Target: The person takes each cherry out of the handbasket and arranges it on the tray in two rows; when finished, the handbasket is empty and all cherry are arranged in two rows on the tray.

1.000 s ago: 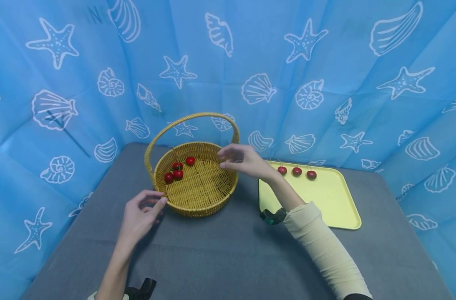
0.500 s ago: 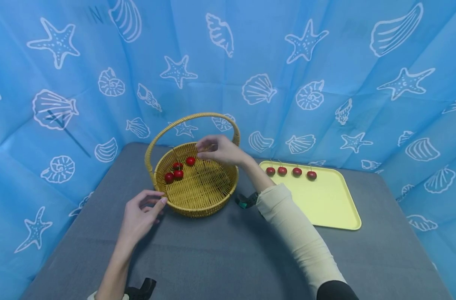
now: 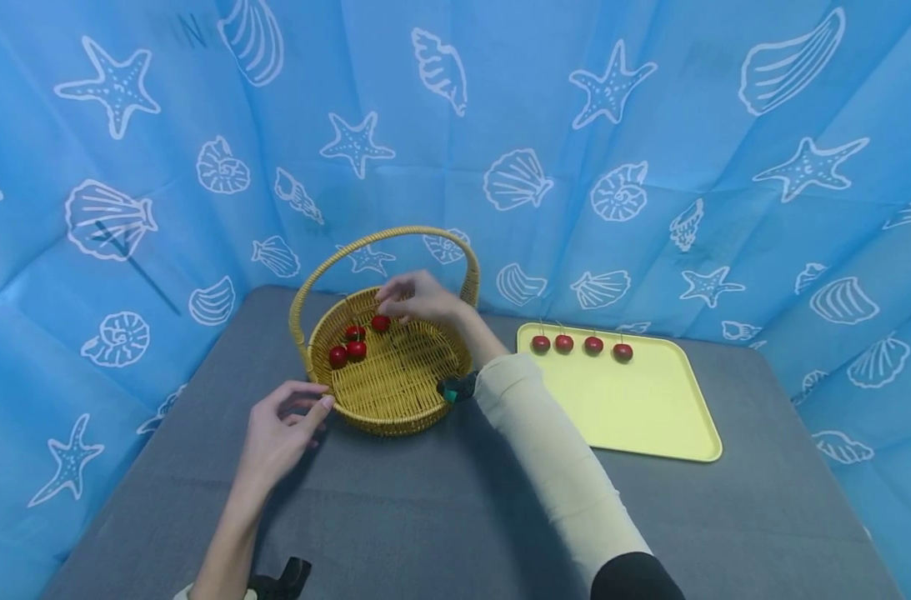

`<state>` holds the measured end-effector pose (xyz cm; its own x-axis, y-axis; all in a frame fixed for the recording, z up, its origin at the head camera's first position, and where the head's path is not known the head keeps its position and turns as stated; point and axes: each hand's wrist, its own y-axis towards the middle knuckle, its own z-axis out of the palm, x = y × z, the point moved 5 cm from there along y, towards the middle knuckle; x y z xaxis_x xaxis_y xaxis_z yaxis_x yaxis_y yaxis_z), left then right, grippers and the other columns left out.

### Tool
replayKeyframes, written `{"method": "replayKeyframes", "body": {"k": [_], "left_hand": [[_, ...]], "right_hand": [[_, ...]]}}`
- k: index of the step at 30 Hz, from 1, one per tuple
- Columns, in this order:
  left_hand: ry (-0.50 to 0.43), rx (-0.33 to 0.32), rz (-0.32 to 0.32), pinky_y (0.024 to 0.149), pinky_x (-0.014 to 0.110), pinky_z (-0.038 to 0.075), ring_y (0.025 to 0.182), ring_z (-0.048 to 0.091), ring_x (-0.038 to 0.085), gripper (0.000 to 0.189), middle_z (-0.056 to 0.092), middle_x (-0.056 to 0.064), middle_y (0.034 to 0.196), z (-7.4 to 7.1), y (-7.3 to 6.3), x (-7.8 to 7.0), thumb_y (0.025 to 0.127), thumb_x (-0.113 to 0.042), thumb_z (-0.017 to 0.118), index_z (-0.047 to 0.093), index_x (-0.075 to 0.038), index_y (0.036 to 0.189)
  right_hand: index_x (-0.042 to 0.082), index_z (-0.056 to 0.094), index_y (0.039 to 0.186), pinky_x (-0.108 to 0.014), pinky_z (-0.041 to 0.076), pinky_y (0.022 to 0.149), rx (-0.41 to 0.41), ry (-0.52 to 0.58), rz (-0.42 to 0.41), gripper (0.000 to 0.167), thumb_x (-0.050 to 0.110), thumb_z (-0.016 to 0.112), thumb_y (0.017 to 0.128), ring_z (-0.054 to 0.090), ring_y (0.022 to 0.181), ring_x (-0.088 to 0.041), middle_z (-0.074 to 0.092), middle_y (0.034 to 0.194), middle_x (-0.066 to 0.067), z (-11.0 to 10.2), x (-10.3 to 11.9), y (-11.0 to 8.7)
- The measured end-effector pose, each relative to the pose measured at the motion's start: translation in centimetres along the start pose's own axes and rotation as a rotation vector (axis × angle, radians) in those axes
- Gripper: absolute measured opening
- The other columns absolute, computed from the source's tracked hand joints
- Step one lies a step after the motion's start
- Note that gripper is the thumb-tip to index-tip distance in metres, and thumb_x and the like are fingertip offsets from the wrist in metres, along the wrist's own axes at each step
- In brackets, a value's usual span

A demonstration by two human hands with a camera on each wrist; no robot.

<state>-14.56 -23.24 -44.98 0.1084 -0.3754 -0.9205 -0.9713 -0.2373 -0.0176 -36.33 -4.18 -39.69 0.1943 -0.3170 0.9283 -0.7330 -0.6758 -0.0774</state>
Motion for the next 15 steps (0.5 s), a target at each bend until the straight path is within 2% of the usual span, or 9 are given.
{"method": "replayKeyframes", "body": {"k": [2, 4, 6, 10, 15], "left_hand": [[0.001, 0.001, -0.004, 0.067, 0.030, 0.065, 0.083, 0.079, 0.021, 0.036, 0.075, 0.021, 0.120, 0.0, 0.0, 0.0, 0.105, -0.034, 0.075, 0.070, -0.011, 0.132], [0.002, 0.000, -0.005, 0.067, 0.030, 0.065, 0.083, 0.078, 0.021, 0.036, 0.075, 0.021, 0.120, 0.0, 0.0, 0.0, 0.105, -0.034, 0.075, 0.070, -0.011, 0.132], [0.005, 0.000, -0.007, 0.067, 0.029, 0.065, 0.083, 0.078, 0.020, 0.036, 0.075, 0.021, 0.121, 0.0, 0.0, 0.1, 0.105, -0.034, 0.075, 0.070, -0.011, 0.132], [0.010, -0.004, -0.008, 0.067, 0.029, 0.065, 0.083, 0.078, 0.021, 0.035, 0.075, 0.021, 0.121, 0.0, 0.1, 0.0, 0.105, -0.034, 0.074, 0.070, -0.011, 0.132], [0.016, -0.002, -0.006, 0.066, 0.029, 0.065, 0.083, 0.078, 0.020, 0.037, 0.075, 0.021, 0.121, 0.0, 0.0, 0.0, 0.105, -0.034, 0.074, 0.070, -0.011, 0.133]], "right_hand": [[-0.006, 0.066, 0.136, -0.065, 0.058, 0.108, -0.002, 0.019, 0.038, 0.035, 0.007, 0.072, 0.104, 0.068, 0.117, -0.040, 0.072, 0.121, -0.016, 0.3, -0.5, 0.2], [-0.006, 0.066, 0.138, -0.065, 0.057, 0.107, 0.007, 0.005, 0.057, 0.036, 0.009, 0.071, 0.105, 0.066, 0.123, -0.045, 0.072, 0.123, -0.018, 0.5, -1.0, 0.3], [-0.004, 0.064, 0.142, -0.063, 0.058, 0.107, 0.016, 0.004, 0.086, 0.038, 0.010, 0.070, 0.106, 0.065, 0.127, -0.047, 0.071, 0.131, -0.021, 0.6, -1.6, 0.4], [0.001, 0.062, 0.148, -0.056, 0.060, 0.109, 0.036, -0.011, 0.142, 0.043, 0.011, 0.069, 0.107, 0.066, 0.135, -0.041, 0.065, 0.150, -0.020, 0.9, -2.6, 0.5], [0.009, 0.060, 0.153, -0.050, 0.061, 0.110, 0.081, -0.031, 0.194, 0.046, 0.014, 0.069, 0.108, 0.066, 0.138, -0.036, 0.060, 0.158, -0.015, 1.4, -3.6, 0.5]]}}
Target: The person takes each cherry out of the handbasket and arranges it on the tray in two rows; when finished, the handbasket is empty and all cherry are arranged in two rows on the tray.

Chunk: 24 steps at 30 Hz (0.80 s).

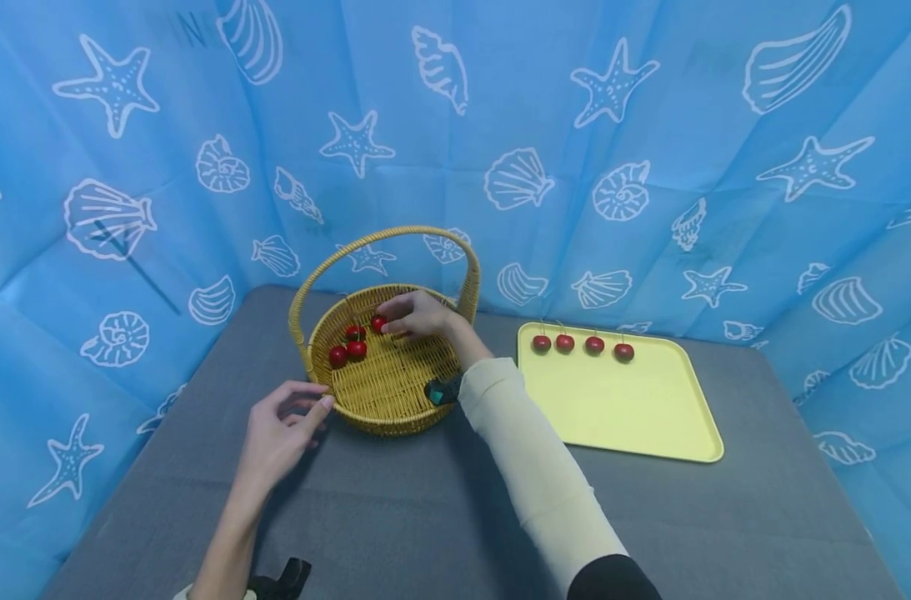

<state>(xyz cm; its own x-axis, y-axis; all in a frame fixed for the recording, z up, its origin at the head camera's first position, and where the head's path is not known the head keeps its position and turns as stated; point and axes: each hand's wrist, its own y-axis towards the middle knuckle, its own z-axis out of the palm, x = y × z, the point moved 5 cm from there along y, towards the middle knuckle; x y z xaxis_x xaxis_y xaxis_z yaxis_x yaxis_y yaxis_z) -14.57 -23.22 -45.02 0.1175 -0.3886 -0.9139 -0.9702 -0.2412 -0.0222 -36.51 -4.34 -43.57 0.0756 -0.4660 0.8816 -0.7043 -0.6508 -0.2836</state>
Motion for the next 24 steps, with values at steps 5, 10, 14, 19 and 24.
{"method": "replayKeyframes", "body": {"k": [5, 10, 14, 19, 24], "left_hand": [[-0.007, 0.009, -0.005, 0.067, 0.029, 0.065, 0.083, 0.078, 0.020, 0.038, 0.074, 0.021, 0.122, 0.0, 0.0, 0.1, 0.105, -0.036, 0.074, 0.069, -0.011, 0.134], [-0.011, 0.009, -0.011, 0.067, 0.030, 0.065, 0.082, 0.078, 0.020, 0.038, 0.075, 0.021, 0.122, 0.0, 0.0, 0.1, 0.105, -0.036, 0.074, 0.070, -0.011, 0.133], [-0.007, 0.010, -0.017, 0.066, 0.029, 0.065, 0.082, 0.078, 0.019, 0.039, 0.075, 0.020, 0.122, 0.0, -0.1, 0.1, 0.105, -0.036, 0.075, 0.069, -0.011, 0.134], [-0.007, 0.010, -0.021, 0.067, 0.029, 0.065, 0.082, 0.078, 0.019, 0.039, 0.075, 0.021, 0.122, 0.1, -0.1, 0.1, 0.105, -0.036, 0.075, 0.069, -0.011, 0.134], [-0.007, 0.012, -0.021, 0.067, 0.030, 0.065, 0.083, 0.078, 0.019, 0.038, 0.075, 0.021, 0.123, 0.0, -0.1, 0.1, 0.105, -0.035, 0.075, 0.069, -0.011, 0.134]], "right_hand": [[0.015, 0.054, 0.160, -0.050, 0.061, 0.110, 0.079, -0.042, 0.018, 0.054, 0.013, 0.068, 0.108, 0.061, 0.143, -0.034, 0.052, 0.167, -0.014, 0.7, -0.2, 0.1], [0.016, 0.054, 0.160, -0.048, 0.062, 0.107, 0.142, -0.110, 0.022, 0.054, 0.012, 0.067, 0.108, 0.060, 0.144, -0.033, 0.048, 0.170, -0.013, 1.2, -0.2, 0.1], [0.013, 0.063, 0.151, -0.042, 0.062, 0.105, 0.139, -0.173, 0.007, 0.045, 0.009, 0.070, 0.106, 0.061, 0.143, -0.030, 0.057, 0.163, -0.012, 1.1, -0.3, 0.1], [0.006, 0.069, 0.141, -0.042, 0.065, 0.103, 0.146, -0.127, 0.014, 0.036, 0.006, 0.071, 0.105, 0.073, 0.120, -0.028, 0.067, 0.144, -0.016, 1.0, -0.4, -0.3], [0.003, 0.071, 0.134, -0.042, 0.066, 0.098, 0.154, -0.074, 0.037, 0.031, 0.004, 0.073, 0.103, 0.072, 0.095, -0.018, 0.070, 0.120, -0.012, 0.7, -0.8, -0.6]]}}
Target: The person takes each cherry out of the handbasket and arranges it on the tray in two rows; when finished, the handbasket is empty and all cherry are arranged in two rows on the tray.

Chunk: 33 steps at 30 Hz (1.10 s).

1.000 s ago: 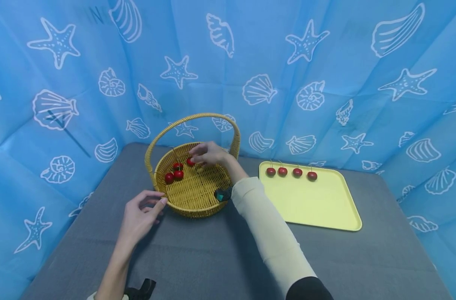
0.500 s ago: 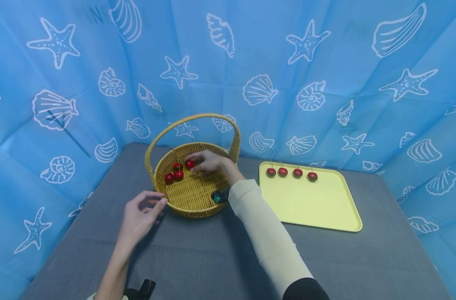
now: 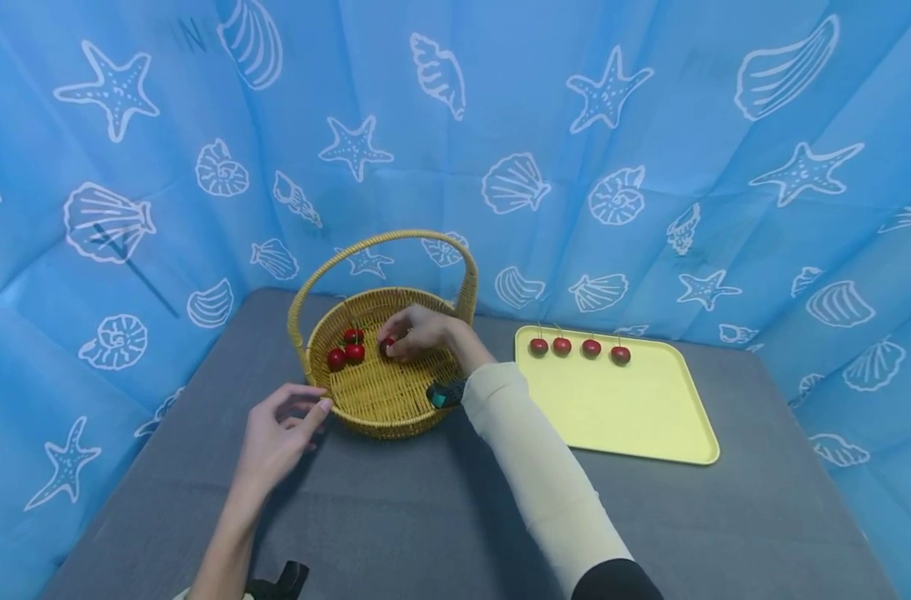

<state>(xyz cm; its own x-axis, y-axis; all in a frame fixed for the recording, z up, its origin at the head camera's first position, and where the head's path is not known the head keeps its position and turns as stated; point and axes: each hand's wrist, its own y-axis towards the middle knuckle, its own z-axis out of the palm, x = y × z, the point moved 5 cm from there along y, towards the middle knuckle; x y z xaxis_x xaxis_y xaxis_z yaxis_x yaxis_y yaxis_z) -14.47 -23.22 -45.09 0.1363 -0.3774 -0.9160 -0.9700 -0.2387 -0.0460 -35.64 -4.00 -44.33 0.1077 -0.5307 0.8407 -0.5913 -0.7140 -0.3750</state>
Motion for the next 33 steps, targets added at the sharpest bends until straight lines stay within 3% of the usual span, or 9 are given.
{"method": "replayKeyframes", "body": {"k": [4, 11, 15, 18, 22, 27, 33], "left_hand": [[-0.003, 0.002, -0.006, 0.067, 0.031, 0.066, 0.083, 0.078, 0.019, 0.039, 0.075, 0.021, 0.123, -0.1, -0.1, 0.1, 0.105, -0.035, 0.074, 0.069, -0.010, 0.134], [0.003, -0.007, 0.002, 0.067, 0.031, 0.066, 0.082, 0.078, 0.018, 0.038, 0.075, 0.021, 0.123, -0.2, -0.1, 0.2, 0.105, -0.035, 0.075, 0.070, -0.011, 0.133], [0.006, -0.006, 0.007, 0.066, 0.030, 0.065, 0.082, 0.078, 0.018, 0.038, 0.075, 0.021, 0.123, -0.1, -0.1, 0.1, 0.105, -0.035, 0.075, 0.070, -0.011, 0.134], [0.006, -0.005, 0.008, 0.066, 0.029, 0.065, 0.083, 0.078, 0.018, 0.038, 0.075, 0.021, 0.123, -0.2, -0.1, 0.1, 0.105, -0.034, 0.075, 0.069, -0.011, 0.134], [0.006, -0.006, 0.002, 0.067, 0.029, 0.065, 0.084, 0.078, 0.019, 0.038, 0.074, 0.021, 0.124, -0.2, -0.1, 0.0, 0.105, -0.034, 0.075, 0.069, -0.011, 0.134], [0.006, -0.004, -0.005, 0.067, 0.029, 0.065, 0.084, 0.078, 0.018, 0.038, 0.074, 0.020, 0.125, -0.2, 0.0, 0.1, 0.105, -0.034, 0.074, 0.069, -0.012, 0.135], [0.002, -0.006, -0.006, 0.067, 0.030, 0.065, 0.083, 0.078, 0.018, 0.038, 0.075, 0.020, 0.124, 0.0, 0.1, -0.1, 0.105, -0.034, 0.075, 0.069, -0.011, 0.134]], "right_hand": [[0.006, 0.073, 0.130, -0.035, 0.064, 0.092, -0.006, -0.069, -0.022, 0.030, 0.008, 0.078, 0.100, 0.068, 0.099, -0.015, 0.069, 0.116, -0.006, -0.3, 0.0, -0.3], [0.002, 0.067, 0.136, -0.057, 0.064, 0.100, 0.010, -0.054, -0.130, 0.036, 0.009, 0.075, 0.102, 0.073, 0.114, -0.041, 0.069, 0.124, -0.014, -1.1, 1.0, -1.4], [0.000, 0.064, 0.143, -0.056, 0.063, 0.104, 0.020, -0.082, -0.167, 0.042, 0.009, 0.073, 0.103, 0.073, 0.117, -0.033, 0.067, 0.137, -0.016, -1.8, 1.5, -2.7], [0.004, 0.065, 0.145, -0.046, 0.065, 0.104, -0.003, -0.133, -0.183, 0.043, 0.011, 0.074, 0.103, 0.075, 0.114, -0.024, 0.066, 0.143, -0.014, -2.5, 1.7, -4.0], [0.008, 0.068, 0.143, -0.038, 0.064, 0.103, -0.019, -0.168, -0.229, 0.042, 0.011, 0.075, 0.102, 0.076, 0.117, -0.026, 0.067, 0.147, -0.014, -3.3, 2.1, -5.9], [0.006, 0.071, 0.140, -0.036, 0.064, 0.102, 0.002, -0.151, -0.300, 0.041, 0.008, 0.075, 0.099, 0.075, 0.124, -0.029, 0.069, 0.146, -0.017, -4.1, 2.3, -8.8], [0.009, 0.068, 0.139, -0.042, 0.067, 0.094, -0.036, -0.116, -0.300, 0.043, 0.007, 0.075, 0.097, 0.076, 0.114, -0.037, 0.068, 0.143, -0.011, -5.1, 1.0, -13.3]]}}
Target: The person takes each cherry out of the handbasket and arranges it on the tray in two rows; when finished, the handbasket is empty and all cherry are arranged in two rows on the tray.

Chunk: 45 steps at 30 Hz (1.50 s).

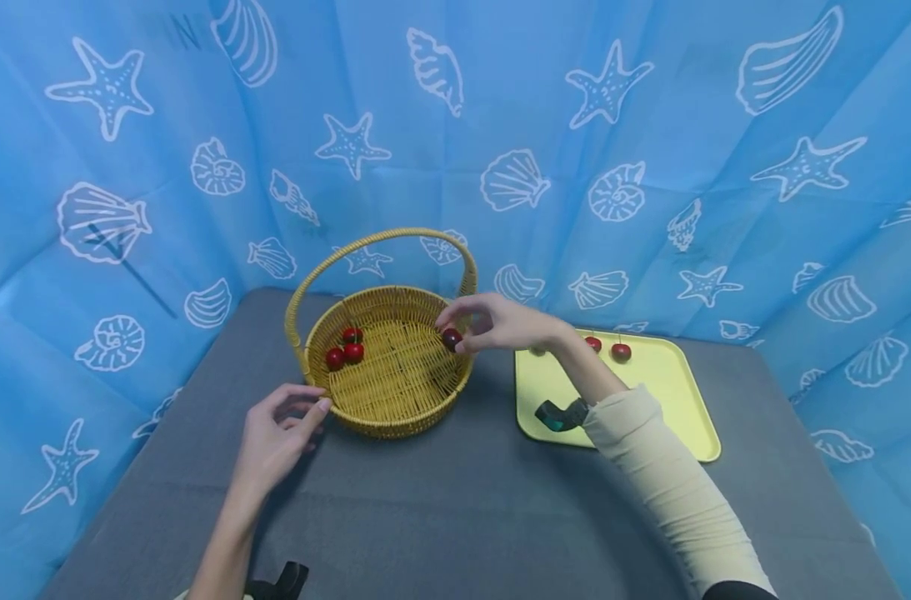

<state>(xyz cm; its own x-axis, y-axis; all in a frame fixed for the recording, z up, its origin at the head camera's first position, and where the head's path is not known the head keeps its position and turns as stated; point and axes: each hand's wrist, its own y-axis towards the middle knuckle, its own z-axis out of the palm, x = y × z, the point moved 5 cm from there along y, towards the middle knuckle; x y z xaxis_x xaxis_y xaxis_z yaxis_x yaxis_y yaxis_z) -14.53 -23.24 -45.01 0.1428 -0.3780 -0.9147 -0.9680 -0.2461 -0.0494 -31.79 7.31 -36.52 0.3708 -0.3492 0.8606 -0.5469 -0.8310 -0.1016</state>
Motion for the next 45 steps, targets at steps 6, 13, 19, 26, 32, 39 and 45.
{"method": "replayKeyframes", "body": {"k": [6, 13, 19, 26, 32, 39, 45], "left_hand": [[0.003, -0.001, -0.004, 0.067, 0.029, 0.065, 0.083, 0.078, 0.019, 0.037, 0.075, 0.020, 0.124, 0.1, 0.0, -0.1, 0.105, -0.032, 0.075, 0.069, -0.010, 0.134], [0.003, 0.006, -0.032, 0.067, 0.029, 0.065, 0.084, 0.077, 0.018, 0.037, 0.074, 0.019, 0.125, 0.1, 0.1, 0.0, 0.105, -0.034, 0.074, 0.069, -0.012, 0.135], [0.007, 0.004, -0.032, 0.067, 0.029, 0.065, 0.084, 0.077, 0.018, 0.038, 0.074, 0.020, 0.125, 0.1, 0.1, -0.1, 0.105, -0.034, 0.074, 0.069, -0.012, 0.135], [-0.006, 0.009, -0.015, 0.067, 0.030, 0.065, 0.084, 0.077, 0.018, 0.038, 0.074, 0.020, 0.124, 0.0, 0.1, -0.2, 0.105, -0.034, 0.074, 0.069, -0.011, 0.134], [-0.015, 0.015, -0.010, 0.067, 0.030, 0.065, 0.083, 0.078, 0.018, 0.039, 0.075, 0.020, 0.123, 0.0, 0.0, 0.0, 0.105, -0.035, 0.074, 0.069, -0.010, 0.135], [-0.015, 0.014, -0.025, 0.068, 0.030, 0.066, 0.084, 0.078, 0.018, 0.040, 0.074, 0.020, 0.124, 0.0, 0.0, 0.0, 0.105, -0.036, 0.074, 0.068, -0.011, 0.135], [-0.017, 0.019, -0.025, 0.068, 0.030, 0.066, 0.085, 0.077, 0.017, 0.040, 0.073, 0.020, 0.126, 0.0, 0.0, 0.1, 0.105, -0.036, 0.074, 0.068, -0.011, 0.136]], "right_hand": [[0.002, 0.067, 0.136, -0.030, 0.066, 0.093, -0.123, -0.016, -0.034, 0.038, 0.005, 0.075, 0.099, 0.078, 0.114, -0.030, 0.069, 0.137, -0.018, -1.6, -1.5, -4.4], [0.007, 0.070, 0.135, -0.027, 0.063, 0.082, -0.213, -0.155, -0.041, 0.035, 0.005, 0.074, 0.100, 0.076, 0.094, -0.022, 0.069, 0.136, -0.017, -2.0, -4.5, -8.5], [-0.002, 0.068, 0.136, -0.029, 0.064, 0.075, -0.254, -0.201, -0.016, 0.035, 0.002, 0.072, 0.101, 0.075, 0.090, -0.037, 0.067, 0.135, -0.023, -1.1, -7.3, -10.8], [-0.005, 0.069, 0.133, -0.035, 0.067, 0.085, -0.294, -0.271, 0.021, 0.036, -0.004, 0.075, 0.098, 0.079, 0.102, -0.038, 0.072, 0.134, -0.025, -0.6, -9.9, -11.8], [-0.001, 0.072, 0.129, -0.037, 0.068, 0.087, -0.304, -0.326, 0.032, 0.034, -0.003, 0.077, 0.096, 0.079, 0.109, -0.039, 0.079, 0.127, -0.019, -0.2, -11.0, -11.8], [0.000, 0.073, 0.129, -0.031, 0.066, 0.081, -0.321, -0.342, 0.044, 0.033, -0.001, 0.079, 0.096, 0.079, 0.110, -0.038, 0.079, 0.128, -0.018, 0.0, -11.2, -11.8], [-0.001, 0.073, 0.129, -0.035, 0.067, 0.085, -0.344, -0.320, 0.062, 0.035, 0.001, 0.081, 0.095, 0.079, 0.111, -0.040, 0.079, 0.127, -0.020, 0.0, -11.2, -12.1]]}}
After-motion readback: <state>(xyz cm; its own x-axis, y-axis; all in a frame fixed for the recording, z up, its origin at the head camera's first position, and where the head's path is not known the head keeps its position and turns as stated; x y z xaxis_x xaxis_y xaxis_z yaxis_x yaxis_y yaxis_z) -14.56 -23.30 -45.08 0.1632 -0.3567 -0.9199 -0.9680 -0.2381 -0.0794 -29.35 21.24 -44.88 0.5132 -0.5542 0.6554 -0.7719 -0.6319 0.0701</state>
